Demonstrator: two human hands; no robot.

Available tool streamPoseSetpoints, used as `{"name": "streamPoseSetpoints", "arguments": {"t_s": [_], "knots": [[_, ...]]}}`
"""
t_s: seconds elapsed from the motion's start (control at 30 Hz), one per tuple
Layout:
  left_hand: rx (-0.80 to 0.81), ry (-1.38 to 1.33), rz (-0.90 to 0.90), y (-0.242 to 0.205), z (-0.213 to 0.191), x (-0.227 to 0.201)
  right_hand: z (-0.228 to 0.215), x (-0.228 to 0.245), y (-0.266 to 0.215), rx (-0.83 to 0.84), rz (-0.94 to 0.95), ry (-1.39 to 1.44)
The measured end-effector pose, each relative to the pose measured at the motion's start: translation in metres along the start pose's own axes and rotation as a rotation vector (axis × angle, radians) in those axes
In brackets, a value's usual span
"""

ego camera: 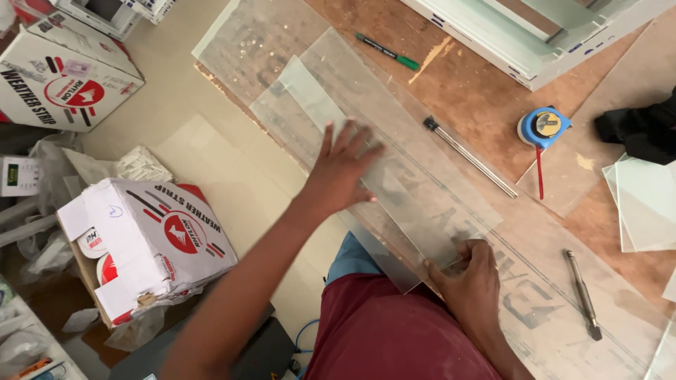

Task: Measure and cut strips of glass for window frames using a glass cutter.

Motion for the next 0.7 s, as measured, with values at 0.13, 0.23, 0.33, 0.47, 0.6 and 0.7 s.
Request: {"name": "streamPoseSetpoints", "arguments": {"t_s": [0.13, 0.23, 0.33, 0.47, 0.6, 0.7], "knots": [[0.215, 0.220, 0.373, 0.022, -0.002, -0.019, -0.005, 0.002, -0.004, -0.028, 0.027, -0.087], [0.291, 0.255, 0.495, 0.033, 0.002, -0.016, -0.011, -0.004, -0.005, -0.070, 0.001, -0.067], [0.403, 0.183, 0.551, 0.039, -0.013, -0.017, -0.030, -0.004, -0.006, -0.124, -0.041, 0.047], [0.183, -0.044, 0.614, 0.035, -0.083, -0.038, -0.058, -0.022, -0.011, -0.234, -0.044, 0.275], [0.033, -0.085, 0.511, 0.013, -0.145, -0.046, -0.069, -0.048, -0.009, -0.274, -0.023, 0.362], [-0.081, -0.209, 0.345, -0.011, -0.168, -0.039, -0.065, -0.061, -0.006, -0.274, 0.005, 0.389]]}}
Point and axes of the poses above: each hand's wrist, its own y-axis towards the middle knuckle, its own z-axis out of the palm, x = y × z, the point moved 7 cm from there along y, towards the middle knuckle, and after that the axes turned 10 degrees about z, right-handed, at the moved point
